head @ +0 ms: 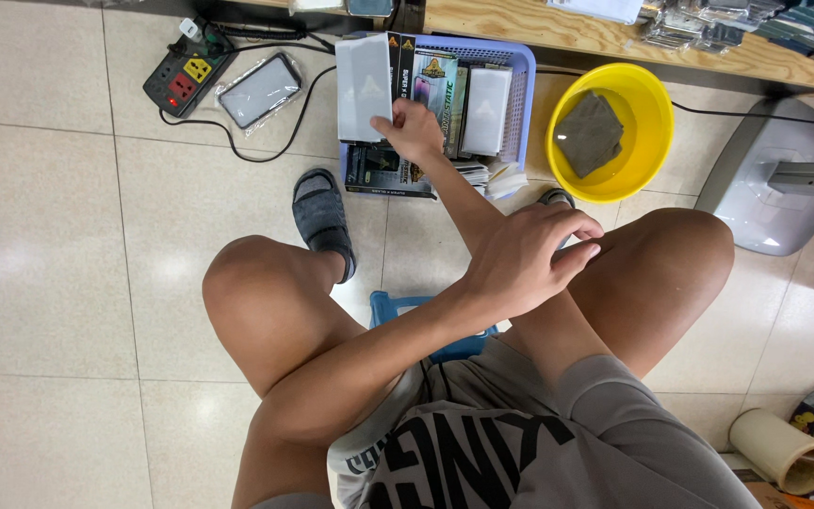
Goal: The person removes a screen protector from a white sleeve, holds it with both hands, and then places it back into the sleeve.
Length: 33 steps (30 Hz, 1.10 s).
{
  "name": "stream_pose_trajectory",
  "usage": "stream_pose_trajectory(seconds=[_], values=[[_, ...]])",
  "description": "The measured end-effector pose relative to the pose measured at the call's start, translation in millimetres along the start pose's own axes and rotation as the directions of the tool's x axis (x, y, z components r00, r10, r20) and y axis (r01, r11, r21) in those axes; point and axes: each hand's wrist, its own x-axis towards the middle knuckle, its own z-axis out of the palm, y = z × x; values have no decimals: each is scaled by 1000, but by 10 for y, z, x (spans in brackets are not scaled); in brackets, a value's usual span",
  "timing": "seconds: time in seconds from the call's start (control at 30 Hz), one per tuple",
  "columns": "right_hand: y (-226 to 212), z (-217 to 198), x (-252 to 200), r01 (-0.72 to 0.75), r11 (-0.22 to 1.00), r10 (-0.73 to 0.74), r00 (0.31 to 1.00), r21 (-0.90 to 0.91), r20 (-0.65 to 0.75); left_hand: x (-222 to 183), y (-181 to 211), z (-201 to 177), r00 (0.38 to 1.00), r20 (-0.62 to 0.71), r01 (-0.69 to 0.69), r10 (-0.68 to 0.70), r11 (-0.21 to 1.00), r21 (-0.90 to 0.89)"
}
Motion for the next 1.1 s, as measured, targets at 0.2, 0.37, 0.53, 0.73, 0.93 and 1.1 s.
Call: stream_pose_trajectory(seconds=[0.2,0.37,0.53,0.73,0.93,1.1], values=[[-541,-842,-366,86,869,-209,956,487,204,72,127,-249,992,-92,-82,89,994,77],[-744,-1855,-762,433,772,-490,872,465,1,243,139,-393,936,-310,-159,167,986,51],[-906,-2651,-1559,534,651,-487,839,540,-243,357,202,-504,761,-649,-21,-15,999,-48],[-647,-2678,-2189,451,561,-452,870,694,-199,560,52,-665,773,-294,164,-563,624,-764],[-433,-2375,-2349,466,543,-544,829,699,-131,519,-101,-612,951,-31,53,-308,261,-964],[-312,-2389,-2405,530,598,-600,794,601,-103,548,-50,-613,878,-166,105,-448,520,-848]])
